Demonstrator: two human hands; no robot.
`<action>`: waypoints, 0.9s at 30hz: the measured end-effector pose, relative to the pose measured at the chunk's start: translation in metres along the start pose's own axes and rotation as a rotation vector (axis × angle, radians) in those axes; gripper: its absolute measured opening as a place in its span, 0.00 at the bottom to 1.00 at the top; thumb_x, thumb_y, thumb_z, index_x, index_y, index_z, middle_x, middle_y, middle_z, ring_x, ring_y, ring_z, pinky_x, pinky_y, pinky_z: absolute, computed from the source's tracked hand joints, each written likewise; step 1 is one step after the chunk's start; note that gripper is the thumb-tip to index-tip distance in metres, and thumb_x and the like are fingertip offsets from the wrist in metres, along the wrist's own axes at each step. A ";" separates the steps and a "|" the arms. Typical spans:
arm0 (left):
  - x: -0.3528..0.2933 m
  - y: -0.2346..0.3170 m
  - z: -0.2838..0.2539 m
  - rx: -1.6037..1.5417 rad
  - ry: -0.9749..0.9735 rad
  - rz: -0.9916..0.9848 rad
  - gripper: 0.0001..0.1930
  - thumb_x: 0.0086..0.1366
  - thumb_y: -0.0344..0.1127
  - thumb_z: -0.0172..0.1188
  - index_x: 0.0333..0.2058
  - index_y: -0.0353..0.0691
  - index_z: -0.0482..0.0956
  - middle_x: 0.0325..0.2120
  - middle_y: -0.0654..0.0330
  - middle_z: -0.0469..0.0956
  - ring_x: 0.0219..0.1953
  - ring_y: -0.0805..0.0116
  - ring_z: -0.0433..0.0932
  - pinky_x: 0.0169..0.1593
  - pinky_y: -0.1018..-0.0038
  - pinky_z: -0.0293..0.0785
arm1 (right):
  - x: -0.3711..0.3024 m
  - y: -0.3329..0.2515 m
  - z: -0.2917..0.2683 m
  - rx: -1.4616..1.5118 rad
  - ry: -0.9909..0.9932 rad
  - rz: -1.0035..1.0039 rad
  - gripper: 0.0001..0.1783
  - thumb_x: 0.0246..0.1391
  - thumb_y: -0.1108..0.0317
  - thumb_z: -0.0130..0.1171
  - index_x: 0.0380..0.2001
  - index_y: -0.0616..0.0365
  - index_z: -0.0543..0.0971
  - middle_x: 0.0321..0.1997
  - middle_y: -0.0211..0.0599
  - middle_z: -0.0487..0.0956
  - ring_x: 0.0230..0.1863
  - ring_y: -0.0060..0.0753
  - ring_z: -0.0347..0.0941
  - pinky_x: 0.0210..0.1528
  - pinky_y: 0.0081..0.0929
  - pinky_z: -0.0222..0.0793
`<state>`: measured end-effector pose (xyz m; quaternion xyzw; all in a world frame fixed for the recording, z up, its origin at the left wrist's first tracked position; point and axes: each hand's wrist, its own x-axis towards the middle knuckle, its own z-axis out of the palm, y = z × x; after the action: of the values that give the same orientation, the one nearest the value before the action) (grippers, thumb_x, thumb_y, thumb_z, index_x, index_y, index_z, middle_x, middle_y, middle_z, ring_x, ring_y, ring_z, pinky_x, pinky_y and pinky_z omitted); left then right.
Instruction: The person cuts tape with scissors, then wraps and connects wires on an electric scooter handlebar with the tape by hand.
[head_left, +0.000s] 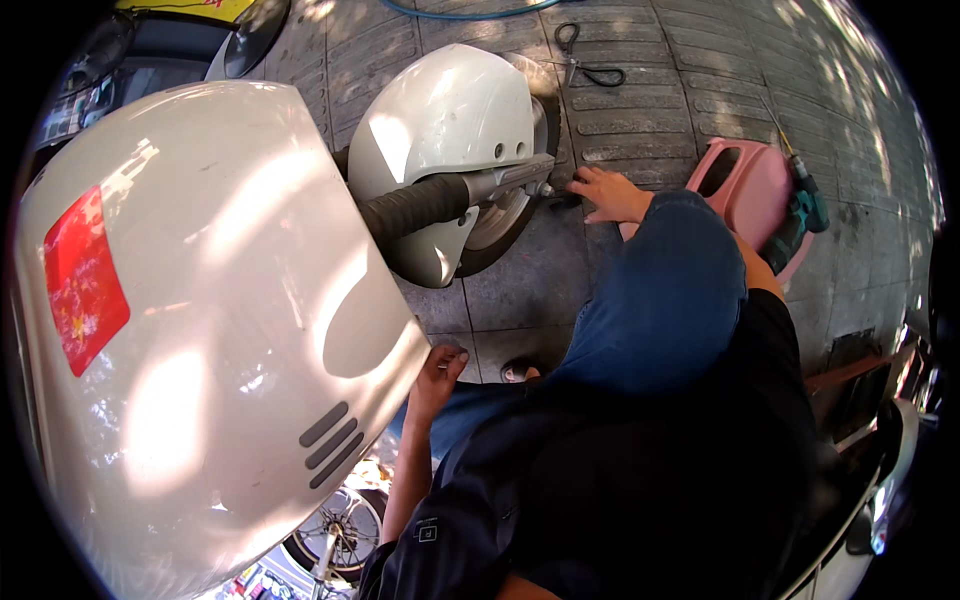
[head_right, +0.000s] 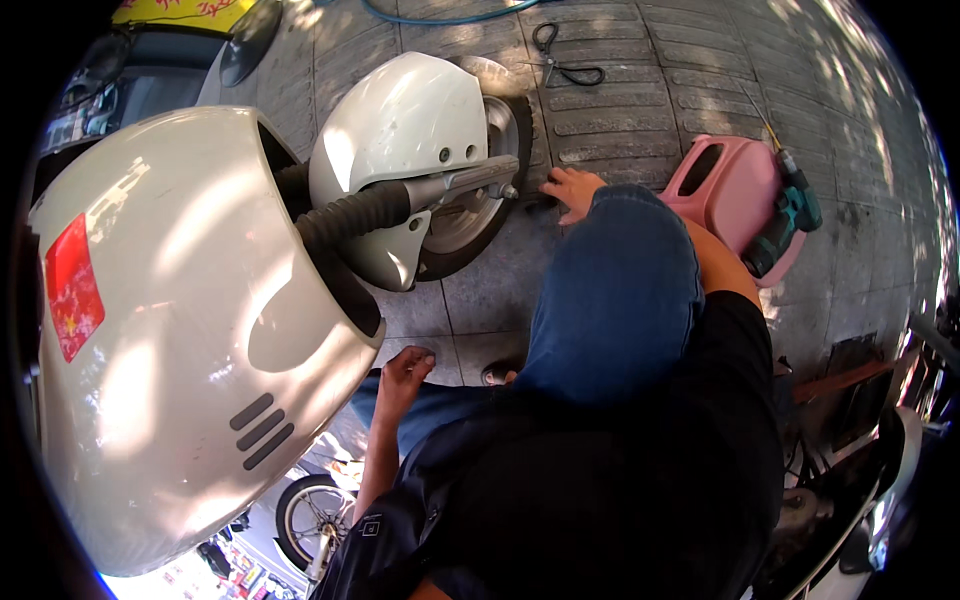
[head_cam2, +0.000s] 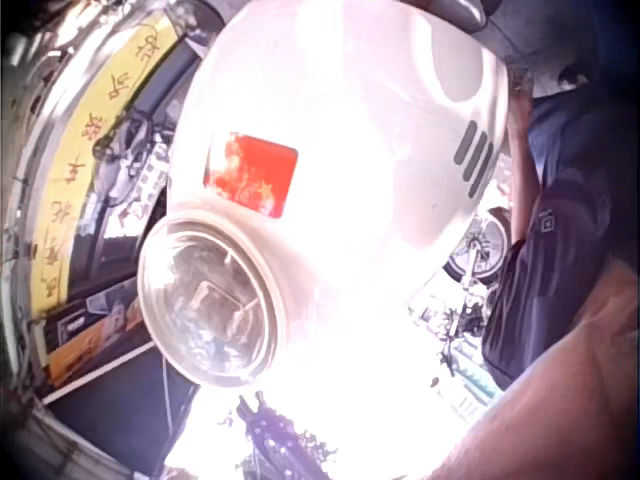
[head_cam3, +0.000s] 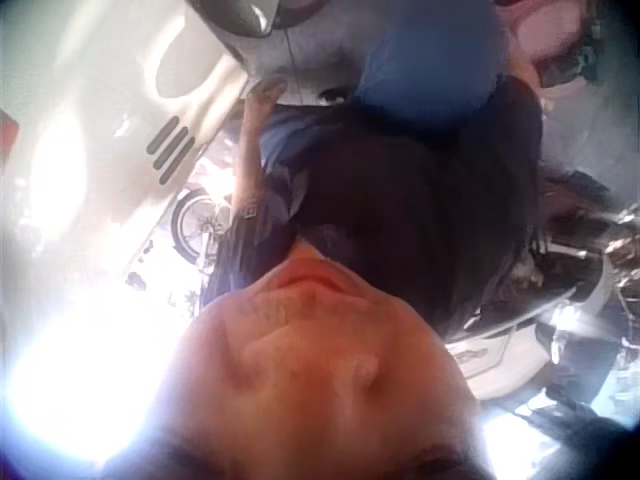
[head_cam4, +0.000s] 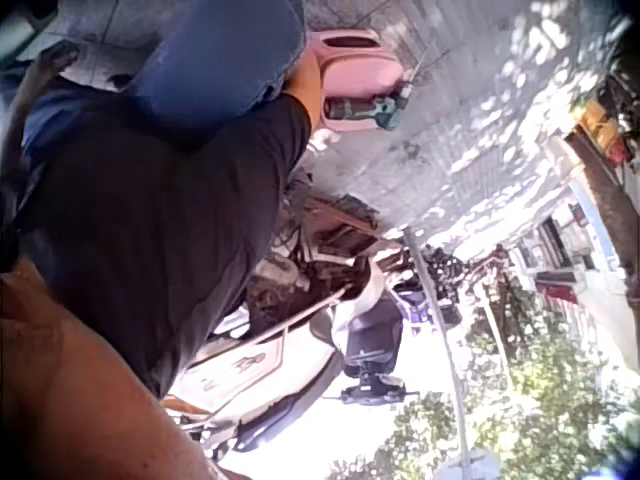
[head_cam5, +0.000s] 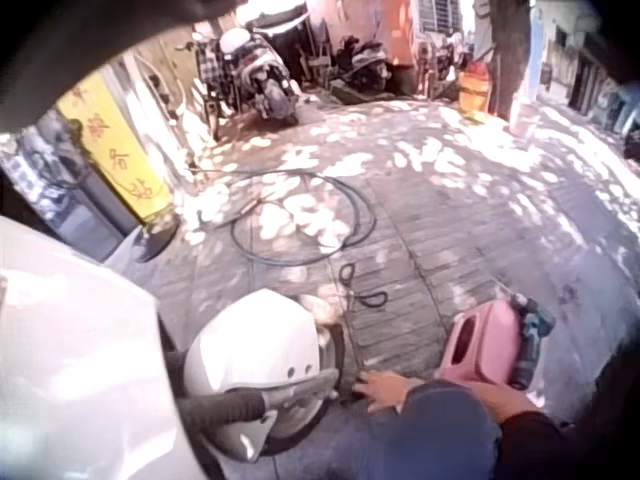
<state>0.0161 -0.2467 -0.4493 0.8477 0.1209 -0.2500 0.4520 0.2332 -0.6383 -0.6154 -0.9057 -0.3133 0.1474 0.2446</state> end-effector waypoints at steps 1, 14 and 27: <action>0.004 0.013 0.009 -0.003 0.019 -0.022 0.12 0.65 0.38 0.60 0.35 0.31 0.79 0.28 0.56 0.81 0.32 0.72 0.79 0.38 0.75 0.74 | 0.001 0.005 0.011 -0.057 -0.088 -0.022 0.24 0.47 0.64 0.66 0.49 0.53 0.75 0.54 0.42 0.67 0.54 0.47 0.68 0.53 0.40 0.69; 0.128 0.129 0.097 -0.276 -0.149 0.158 0.31 0.64 0.41 0.61 0.62 0.39 0.60 0.55 0.51 0.69 0.51 0.63 0.74 0.50 0.69 0.74 | 0.013 -0.059 -0.109 0.209 -0.039 -0.093 0.24 0.43 0.58 0.67 0.41 0.60 0.76 0.40 0.42 0.73 0.45 0.49 0.72 0.45 0.41 0.70; 0.069 0.241 0.042 -0.683 -0.148 0.611 0.28 0.60 0.31 0.64 0.58 0.35 0.64 0.54 0.53 0.70 0.51 0.64 0.75 0.54 0.69 0.73 | -0.036 -0.220 -0.283 -0.147 0.062 -0.131 0.22 0.38 0.59 0.66 0.38 0.59 0.77 0.35 0.38 0.74 0.41 0.44 0.74 0.39 0.39 0.70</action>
<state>0.1655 -0.4181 -0.3352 0.6268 -0.0915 -0.1112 0.7657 0.2158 -0.6097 -0.2564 -0.9029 -0.3741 0.0796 0.1964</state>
